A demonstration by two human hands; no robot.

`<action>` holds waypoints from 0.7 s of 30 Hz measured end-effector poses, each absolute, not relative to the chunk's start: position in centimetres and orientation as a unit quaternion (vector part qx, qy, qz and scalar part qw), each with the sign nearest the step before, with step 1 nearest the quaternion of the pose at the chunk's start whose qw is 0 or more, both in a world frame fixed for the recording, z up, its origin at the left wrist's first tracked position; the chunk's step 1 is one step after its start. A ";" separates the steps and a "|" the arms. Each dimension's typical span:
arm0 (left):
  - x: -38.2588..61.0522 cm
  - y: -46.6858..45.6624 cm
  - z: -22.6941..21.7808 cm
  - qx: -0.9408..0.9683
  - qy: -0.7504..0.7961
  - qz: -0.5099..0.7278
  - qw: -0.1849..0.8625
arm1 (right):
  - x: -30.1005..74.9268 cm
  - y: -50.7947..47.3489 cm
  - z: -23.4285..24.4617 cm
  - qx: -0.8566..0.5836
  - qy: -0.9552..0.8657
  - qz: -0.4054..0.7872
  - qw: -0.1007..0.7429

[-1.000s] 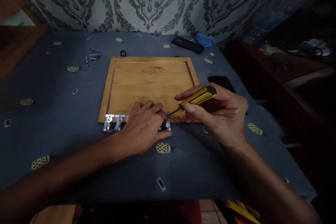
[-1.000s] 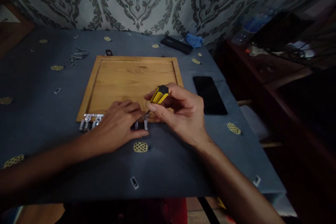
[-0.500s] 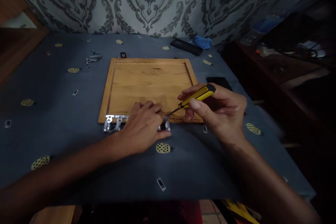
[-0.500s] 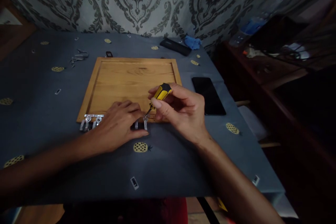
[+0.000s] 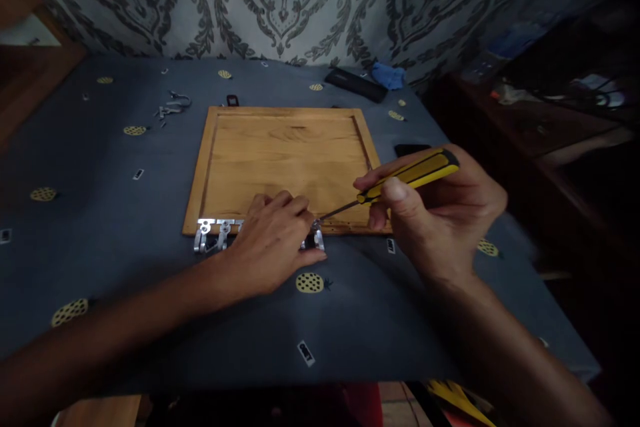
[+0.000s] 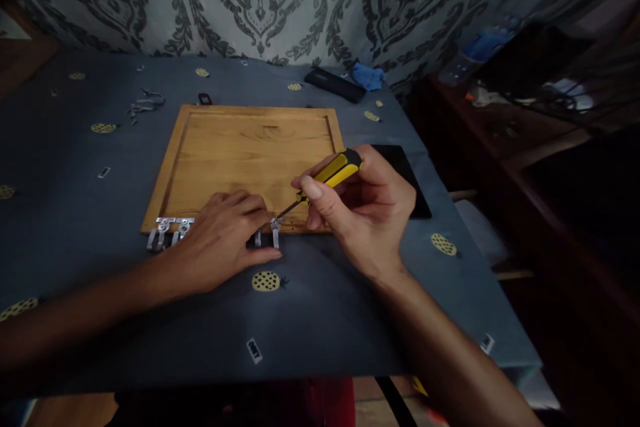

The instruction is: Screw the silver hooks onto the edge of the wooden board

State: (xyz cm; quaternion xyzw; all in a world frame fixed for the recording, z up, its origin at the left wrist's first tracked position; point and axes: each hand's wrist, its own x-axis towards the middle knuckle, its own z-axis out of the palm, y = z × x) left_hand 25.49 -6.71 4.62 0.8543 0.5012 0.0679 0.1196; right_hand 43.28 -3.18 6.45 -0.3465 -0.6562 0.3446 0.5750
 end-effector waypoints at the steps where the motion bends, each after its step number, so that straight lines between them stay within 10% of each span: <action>1: 25.5 -6.7 4.6 0.854 0.502 0.067 0.119 | 43.2 -3.2 6.5 -0.351 -0.657 0.349 0.568; 21: 25.5 -6.7 4.6 0.856 0.499 0.067 0.112 | 43.0 -3.1 6.3 -0.347 -0.664 0.377 0.544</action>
